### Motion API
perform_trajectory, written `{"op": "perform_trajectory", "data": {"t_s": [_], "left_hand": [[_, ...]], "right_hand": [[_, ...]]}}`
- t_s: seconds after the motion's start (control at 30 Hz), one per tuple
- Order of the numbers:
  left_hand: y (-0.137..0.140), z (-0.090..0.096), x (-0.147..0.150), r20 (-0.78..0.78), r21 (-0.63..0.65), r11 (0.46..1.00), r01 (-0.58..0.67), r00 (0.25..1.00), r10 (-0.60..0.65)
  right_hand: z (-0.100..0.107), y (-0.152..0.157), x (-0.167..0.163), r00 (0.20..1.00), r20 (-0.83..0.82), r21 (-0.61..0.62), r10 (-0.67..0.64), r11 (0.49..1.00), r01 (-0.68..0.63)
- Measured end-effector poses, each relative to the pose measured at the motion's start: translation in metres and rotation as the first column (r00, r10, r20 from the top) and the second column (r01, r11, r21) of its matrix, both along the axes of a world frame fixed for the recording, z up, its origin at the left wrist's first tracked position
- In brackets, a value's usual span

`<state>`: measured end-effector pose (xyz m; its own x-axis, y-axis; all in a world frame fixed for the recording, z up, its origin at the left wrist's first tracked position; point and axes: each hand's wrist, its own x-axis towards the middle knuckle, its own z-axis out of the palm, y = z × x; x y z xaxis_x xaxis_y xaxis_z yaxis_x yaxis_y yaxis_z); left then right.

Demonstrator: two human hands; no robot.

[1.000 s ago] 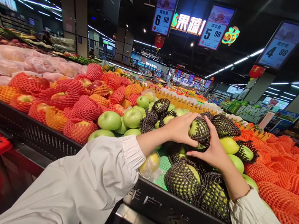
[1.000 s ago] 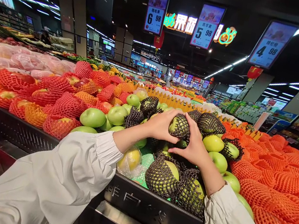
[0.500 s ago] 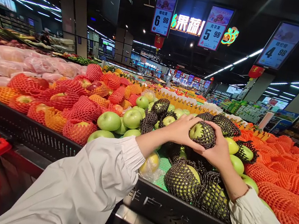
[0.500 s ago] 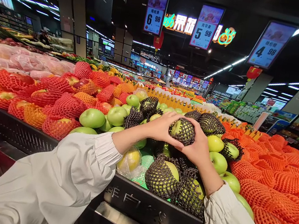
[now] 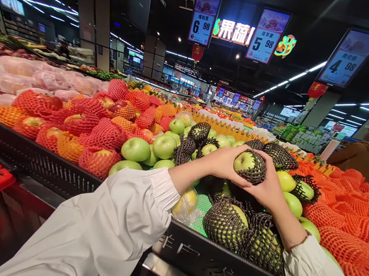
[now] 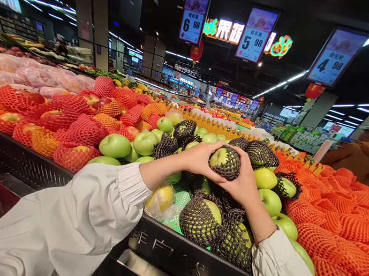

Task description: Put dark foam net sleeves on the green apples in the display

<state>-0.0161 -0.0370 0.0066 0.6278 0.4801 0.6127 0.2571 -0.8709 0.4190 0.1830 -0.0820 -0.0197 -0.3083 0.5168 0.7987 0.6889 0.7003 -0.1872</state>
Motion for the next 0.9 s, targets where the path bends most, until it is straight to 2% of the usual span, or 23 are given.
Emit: {"op": "perform_trajectory", "data": {"t_s": [0.13, 0.23, 0.3, 0.4, 0.6, 0.67, 0.77, 0.9], "left_hand": [[0.001, 0.001, 0.001, -0.012, 0.033, 0.99, -0.14, 0.99, 0.14], [0.005, 0.0, 0.0, -0.042, 0.109, 0.975, -0.194, 0.979, 0.199], [0.006, -0.001, 0.0, -0.082, 0.166, 0.963, -0.214, 0.97, 0.23], [0.004, -0.002, 0.001, -0.149, 0.218, 0.948, -0.234, 0.952, 0.269], [-0.001, 0.0, 0.001, -0.215, 0.279, 0.921, -0.273, 0.917, 0.336], [-0.002, 0.0, 0.002, -0.225, 0.289, 0.92, -0.264, 0.916, 0.333], [0.0, -0.003, 0.004, -0.205, 0.245, 0.945, -0.218, 0.941, 0.27], [0.005, -0.006, 0.005, -0.124, 0.161, 0.986, -0.04, 0.99, 0.06]], "right_hand": [[0.002, -0.001, -0.001, 0.998, 0.041, 0.075, -0.039, 0.997, 0.035], [0.008, -0.007, -0.003, 0.994, 0.111, 0.173, -0.005, 0.985, -0.014], [0.011, -0.01, -0.005, 0.985, 0.174, 0.184, -0.001, 0.983, -0.031], [0.01, -0.011, -0.005, 0.974, 0.225, 0.106, -0.008, 0.994, -0.016], [-0.001, -0.007, -0.007, 0.992, 0.124, -0.124, 0.001, 0.992, 0.014], [-0.002, -0.007, -0.008, 0.994, 0.11, -0.159, -0.012, 0.987, 0.029], [0.0, -0.005, -0.009, 0.998, 0.057, -0.146, -0.027, 0.989, 0.035], [0.002, -0.004, -0.01, 0.996, -0.069, -0.153, -0.051, 0.987, 0.04]]}}
